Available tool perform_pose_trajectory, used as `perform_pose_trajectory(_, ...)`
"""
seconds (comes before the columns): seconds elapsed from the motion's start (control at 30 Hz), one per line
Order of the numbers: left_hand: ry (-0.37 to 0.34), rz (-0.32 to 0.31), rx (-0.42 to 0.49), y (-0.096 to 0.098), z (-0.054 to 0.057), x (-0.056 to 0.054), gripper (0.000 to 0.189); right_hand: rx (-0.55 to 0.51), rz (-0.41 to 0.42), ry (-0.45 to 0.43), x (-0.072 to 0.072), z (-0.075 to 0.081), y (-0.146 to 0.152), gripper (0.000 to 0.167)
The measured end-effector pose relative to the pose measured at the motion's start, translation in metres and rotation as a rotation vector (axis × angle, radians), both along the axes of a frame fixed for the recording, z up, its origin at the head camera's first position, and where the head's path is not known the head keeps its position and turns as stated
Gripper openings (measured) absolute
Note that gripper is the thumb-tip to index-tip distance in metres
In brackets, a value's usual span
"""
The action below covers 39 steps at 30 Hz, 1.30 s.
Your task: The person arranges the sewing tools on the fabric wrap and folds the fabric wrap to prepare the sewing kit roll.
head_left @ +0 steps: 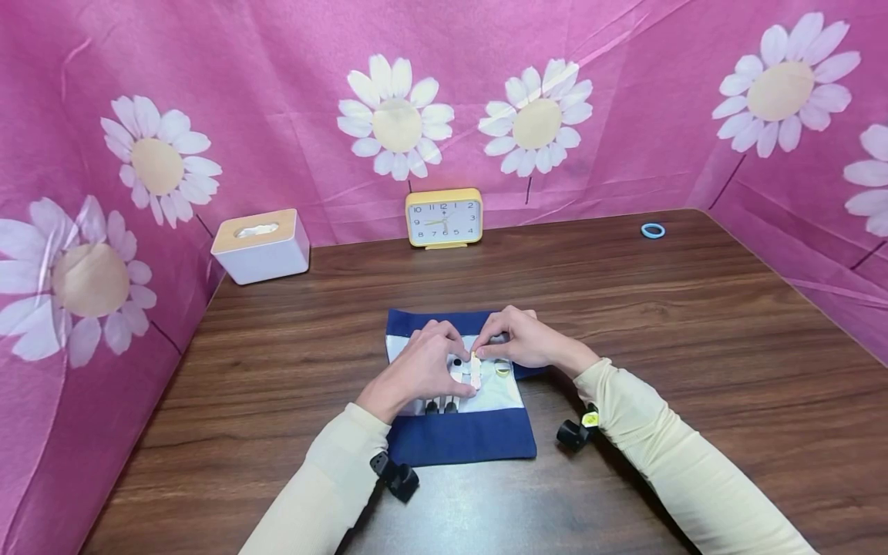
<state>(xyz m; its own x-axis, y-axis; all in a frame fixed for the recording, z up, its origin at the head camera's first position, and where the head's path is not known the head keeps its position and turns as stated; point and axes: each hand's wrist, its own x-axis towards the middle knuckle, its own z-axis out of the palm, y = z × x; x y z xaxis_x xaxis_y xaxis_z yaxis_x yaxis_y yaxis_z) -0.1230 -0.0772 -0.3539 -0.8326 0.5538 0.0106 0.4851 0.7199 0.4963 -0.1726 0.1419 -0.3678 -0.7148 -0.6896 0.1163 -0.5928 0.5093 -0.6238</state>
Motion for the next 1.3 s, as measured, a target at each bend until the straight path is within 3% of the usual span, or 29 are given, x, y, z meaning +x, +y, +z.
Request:
perform_pose_trajectory(0.3,0.012,-0.01,-0.01,0.0,-0.001,0.0,0.042,-0.004,0.008,0.002,-0.001,-0.002,0.002,0.01)
perform_pose_trajectory(0.63,0.018,-0.04,0.021,-0.009,0.004,-0.002,0.043,-0.066,-0.04,-0.073,0.001,0.001,0.002,0.015)
perform_pose_trajectory(0.8,0.036,-0.046,0.028,-0.018,0.008,-0.006,0.042,-0.022,-0.039,-0.05,0.0,0.003,0.007,0.024)
perform_pose_trajectory(1.03,0.024,0.02,0.017,-0.038,0.019,-0.014,0.048,0.079,0.015,-0.011,-0.003,0.007,0.017,0.05)
perform_pose_trajectory(1.3,0.005,0.111,-0.019,-0.071,0.034,-0.019,0.06,0.06,0.05,-0.005,-0.011,0.007,0.031,0.054)
